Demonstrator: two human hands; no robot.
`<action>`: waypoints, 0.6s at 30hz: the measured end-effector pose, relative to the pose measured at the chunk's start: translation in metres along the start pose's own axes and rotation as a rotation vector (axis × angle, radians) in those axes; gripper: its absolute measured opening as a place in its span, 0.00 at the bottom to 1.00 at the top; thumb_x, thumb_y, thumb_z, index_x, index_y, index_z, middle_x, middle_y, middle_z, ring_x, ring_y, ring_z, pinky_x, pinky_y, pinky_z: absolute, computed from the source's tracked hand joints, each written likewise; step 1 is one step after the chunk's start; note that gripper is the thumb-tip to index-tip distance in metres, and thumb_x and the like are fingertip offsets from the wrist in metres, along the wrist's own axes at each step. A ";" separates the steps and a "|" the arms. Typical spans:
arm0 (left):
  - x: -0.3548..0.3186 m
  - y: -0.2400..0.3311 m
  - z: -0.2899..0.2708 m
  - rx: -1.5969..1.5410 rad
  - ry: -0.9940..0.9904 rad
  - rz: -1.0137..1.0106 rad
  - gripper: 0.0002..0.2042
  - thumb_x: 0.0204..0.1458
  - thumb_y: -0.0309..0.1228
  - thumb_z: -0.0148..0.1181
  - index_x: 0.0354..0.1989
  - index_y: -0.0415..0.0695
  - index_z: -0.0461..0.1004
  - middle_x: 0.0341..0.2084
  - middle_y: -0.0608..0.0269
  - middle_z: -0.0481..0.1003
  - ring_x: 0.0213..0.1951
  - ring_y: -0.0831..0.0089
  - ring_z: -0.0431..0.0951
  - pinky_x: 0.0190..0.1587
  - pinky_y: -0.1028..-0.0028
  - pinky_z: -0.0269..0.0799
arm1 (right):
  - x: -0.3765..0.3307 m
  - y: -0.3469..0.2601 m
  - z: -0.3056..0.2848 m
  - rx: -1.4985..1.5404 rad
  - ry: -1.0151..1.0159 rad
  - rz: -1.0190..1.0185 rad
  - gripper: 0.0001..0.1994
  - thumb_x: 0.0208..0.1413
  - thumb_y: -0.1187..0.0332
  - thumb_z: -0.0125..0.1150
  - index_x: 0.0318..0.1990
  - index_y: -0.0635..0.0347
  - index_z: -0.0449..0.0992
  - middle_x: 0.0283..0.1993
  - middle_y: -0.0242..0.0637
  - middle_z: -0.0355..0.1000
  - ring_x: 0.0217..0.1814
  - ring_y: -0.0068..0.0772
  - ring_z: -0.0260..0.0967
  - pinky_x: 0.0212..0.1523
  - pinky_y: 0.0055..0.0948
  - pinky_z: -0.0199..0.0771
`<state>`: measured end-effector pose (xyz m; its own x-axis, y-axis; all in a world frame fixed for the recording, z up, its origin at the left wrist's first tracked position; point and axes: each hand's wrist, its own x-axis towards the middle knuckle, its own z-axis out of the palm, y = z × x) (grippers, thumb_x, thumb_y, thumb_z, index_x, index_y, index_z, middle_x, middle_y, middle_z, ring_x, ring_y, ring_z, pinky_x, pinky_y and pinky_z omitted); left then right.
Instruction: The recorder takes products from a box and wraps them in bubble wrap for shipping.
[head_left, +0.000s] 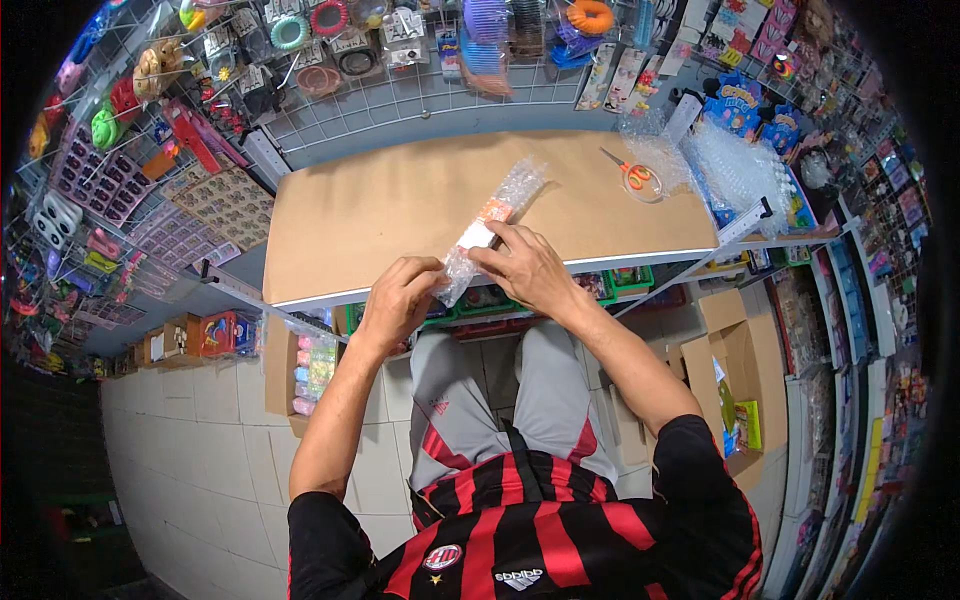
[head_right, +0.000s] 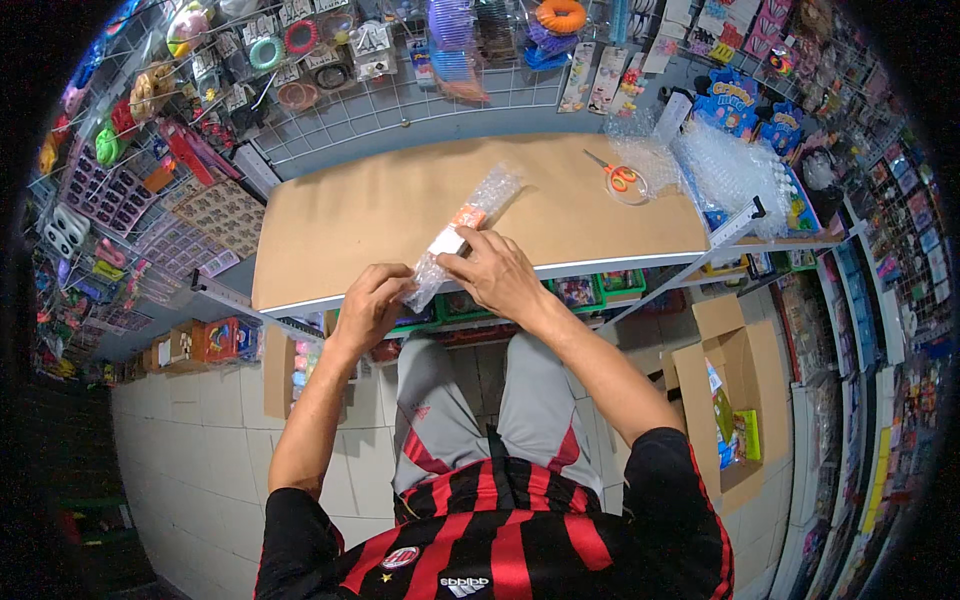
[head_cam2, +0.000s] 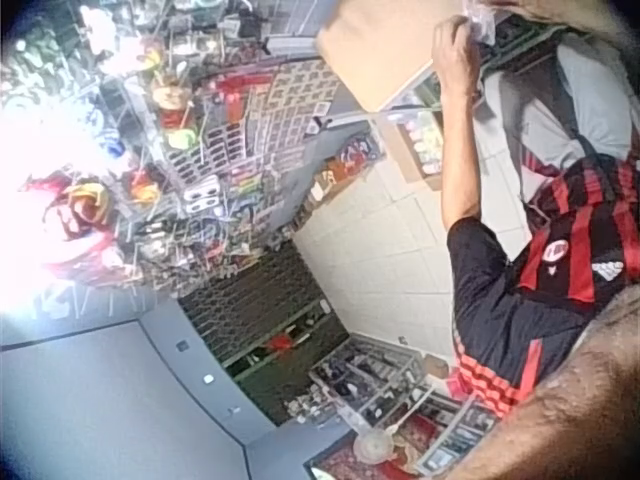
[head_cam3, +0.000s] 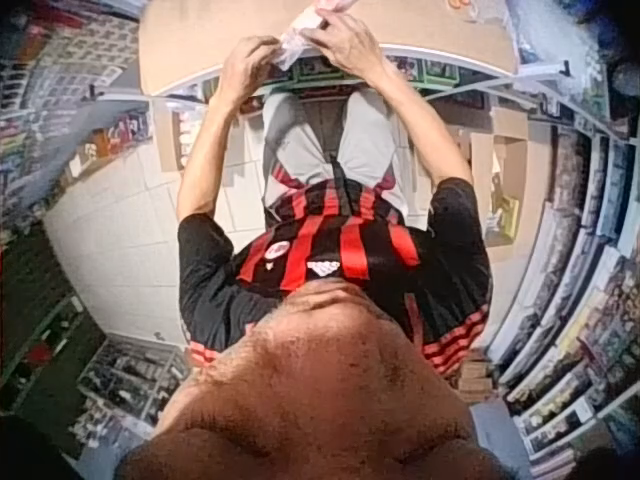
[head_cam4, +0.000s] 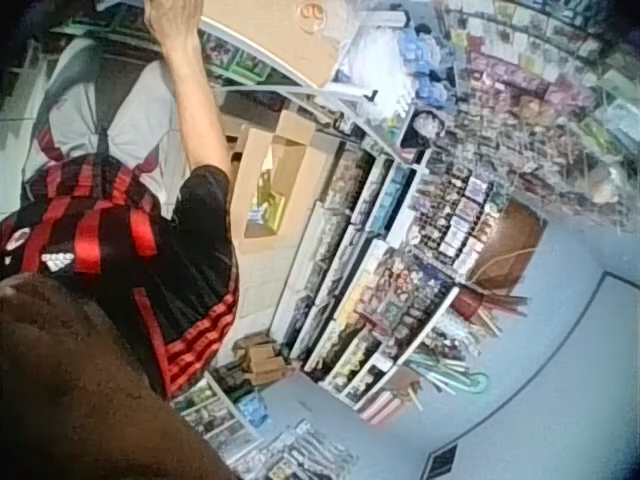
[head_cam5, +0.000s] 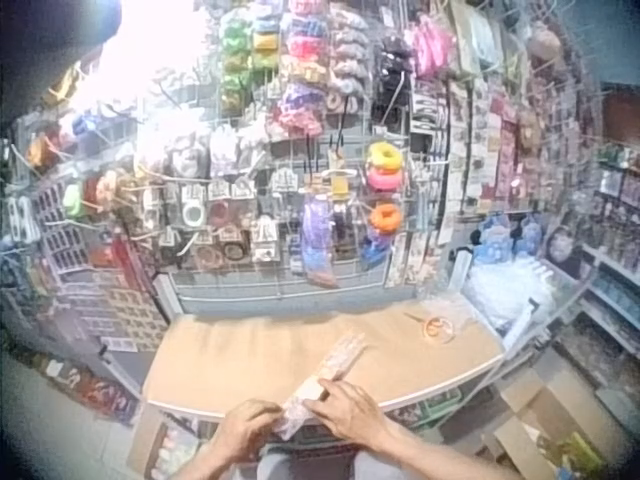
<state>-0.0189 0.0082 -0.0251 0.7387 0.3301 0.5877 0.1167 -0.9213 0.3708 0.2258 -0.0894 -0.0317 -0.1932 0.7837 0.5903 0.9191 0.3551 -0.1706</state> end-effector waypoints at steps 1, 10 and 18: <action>-0.001 0.000 0.001 0.000 0.000 0.001 0.13 0.47 0.16 0.63 0.42 0.42 0.79 0.45 0.55 0.79 0.47 0.55 0.79 0.47 0.61 0.77 | -0.002 0.000 0.003 0.023 -0.006 0.040 0.16 0.58 0.64 0.68 0.54 0.41 0.81 0.60 0.44 0.72 0.57 0.50 0.73 0.55 0.45 0.75; -0.005 0.008 0.008 -0.058 0.012 0.003 0.18 0.41 0.16 0.66 0.44 0.42 0.77 0.43 0.56 0.78 0.45 0.55 0.78 0.48 0.61 0.76 | -0.002 0.000 0.010 0.120 0.022 0.054 0.13 0.57 0.65 0.69 0.51 0.47 0.83 0.65 0.49 0.71 0.61 0.53 0.72 0.60 0.46 0.71; -0.001 0.006 0.011 0.010 0.004 0.049 0.22 0.37 0.19 0.70 0.45 0.45 0.77 0.49 0.57 0.77 0.52 0.55 0.76 0.52 0.58 0.76 | -0.010 0.012 0.006 0.162 -0.046 -0.037 0.23 0.52 0.61 0.73 0.57 0.41 0.78 0.70 0.49 0.67 0.67 0.54 0.68 0.65 0.49 0.66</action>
<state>-0.0117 0.0003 -0.0308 0.7413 0.2849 0.6077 0.0871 -0.9386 0.3338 0.2364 -0.0903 -0.0440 -0.2444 0.7897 0.5626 0.8446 0.4584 -0.2765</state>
